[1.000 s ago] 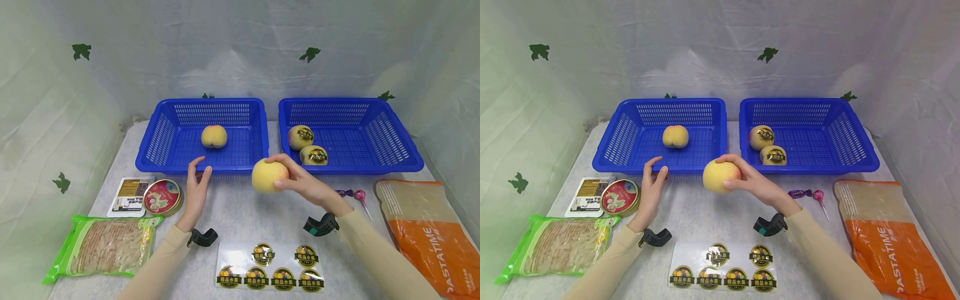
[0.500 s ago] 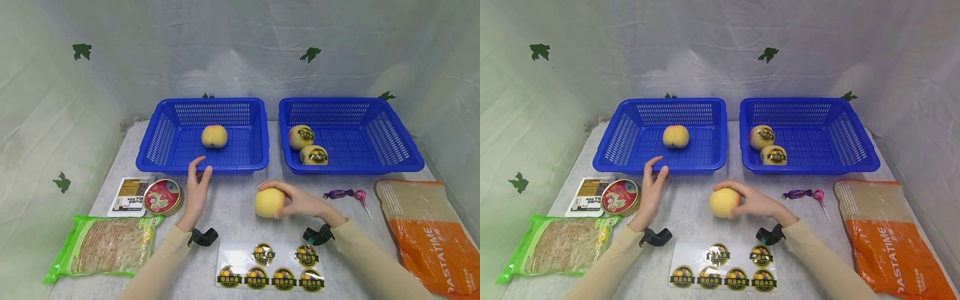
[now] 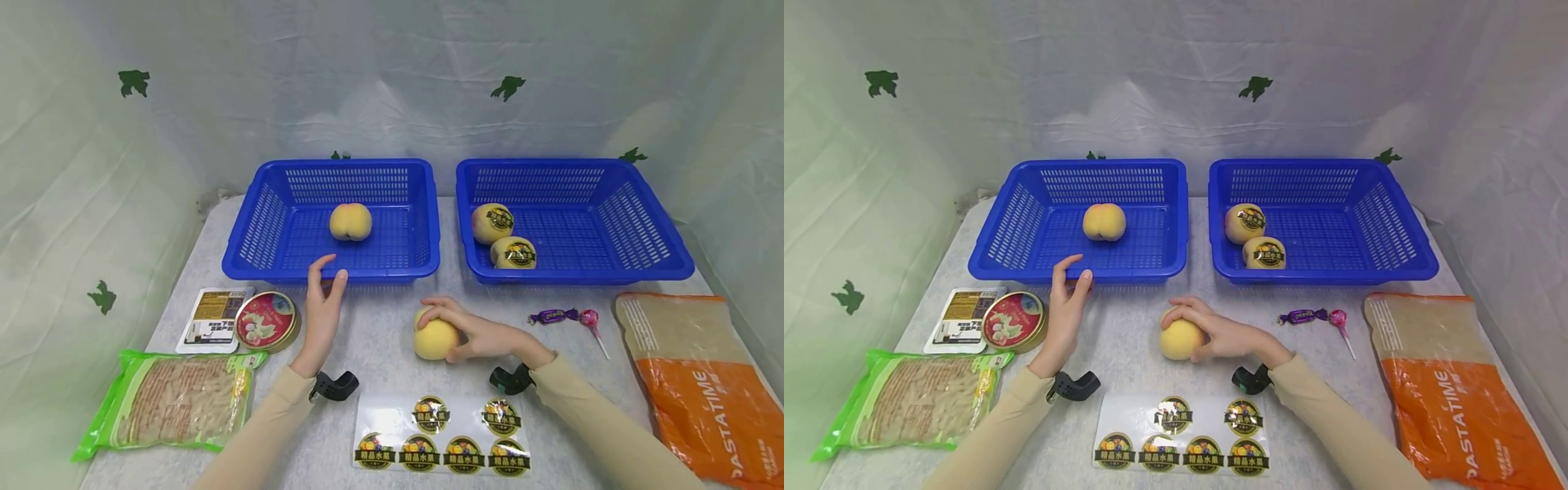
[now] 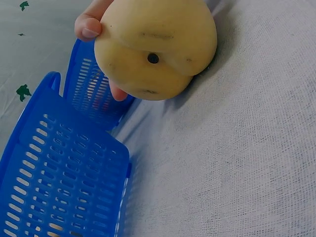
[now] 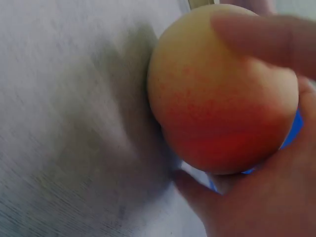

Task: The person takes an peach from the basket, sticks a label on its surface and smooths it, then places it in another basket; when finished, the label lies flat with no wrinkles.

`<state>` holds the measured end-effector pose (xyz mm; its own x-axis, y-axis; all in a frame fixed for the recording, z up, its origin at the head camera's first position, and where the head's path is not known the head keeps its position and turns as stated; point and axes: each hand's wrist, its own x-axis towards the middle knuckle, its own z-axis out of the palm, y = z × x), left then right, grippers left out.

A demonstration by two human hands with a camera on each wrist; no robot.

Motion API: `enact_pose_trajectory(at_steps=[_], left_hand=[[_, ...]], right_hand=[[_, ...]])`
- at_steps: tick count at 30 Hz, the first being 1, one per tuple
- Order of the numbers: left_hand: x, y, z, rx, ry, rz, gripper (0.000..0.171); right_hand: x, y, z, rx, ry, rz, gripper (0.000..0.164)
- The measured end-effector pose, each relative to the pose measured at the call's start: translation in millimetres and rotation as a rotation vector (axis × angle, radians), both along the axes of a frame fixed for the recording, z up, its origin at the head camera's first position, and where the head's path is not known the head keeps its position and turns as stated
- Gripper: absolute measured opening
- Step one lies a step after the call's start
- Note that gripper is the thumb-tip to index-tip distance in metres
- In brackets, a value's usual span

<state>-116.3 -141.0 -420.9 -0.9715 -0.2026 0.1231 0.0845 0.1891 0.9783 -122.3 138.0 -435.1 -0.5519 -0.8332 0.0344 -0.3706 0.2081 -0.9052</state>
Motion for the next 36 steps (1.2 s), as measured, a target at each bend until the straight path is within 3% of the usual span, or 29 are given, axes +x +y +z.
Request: enact_pose_trajectory(at_steps=[9, 13, 17, 22, 25, 31, 33, 36], left_hand=[[-1.0, 2.6, 0.2, -0.002, 0.006, -0.001, 0.043], [0.5, 0.7, 4.4, -0.001, -0.019, -0.017, 0.044], [4.2, -3.7, 13.7, 0.021, -0.066, -0.072, 0.046], [17.2, -6.3, 33.0, 0.113, -0.089, -0.199, 0.049], [28.7, -6.9, 41.8, 0.061, -0.062, -0.277, 0.051], [45.5, -11.3, 27.4, -0.108, 0.041, -0.414, 0.043], [51.6, -10.8, 23.8, -0.18, 0.043, -0.518, 0.038], [63.0, -6.9, 18.7, -0.283, 0.033, -0.734, 0.032]], right_hand=[[3.4, 6.1, 5.1, -0.021, 0.031, -0.042, 0.059], [5.8, 10.1, 16.6, -0.068, 0.043, -0.116, 0.06], [11.1, 12.8, 36.6, -0.139, 0.02, -0.186, 0.055], [18.3, 18.7, 46.0, -0.2, -0.006, -0.272, 0.049], [23.3, 23.2, 39.8, -0.23, -0.011, -0.321, 0.045], [40.7, 25.4, 28.9, -0.26, -0.012, -0.339, 0.04], [49.3, 23.4, 30.1, -0.256, -0.007, -0.335, 0.038], [62.4, 18.0, 33.8, -0.229, -0.003, -0.316, 0.035]])
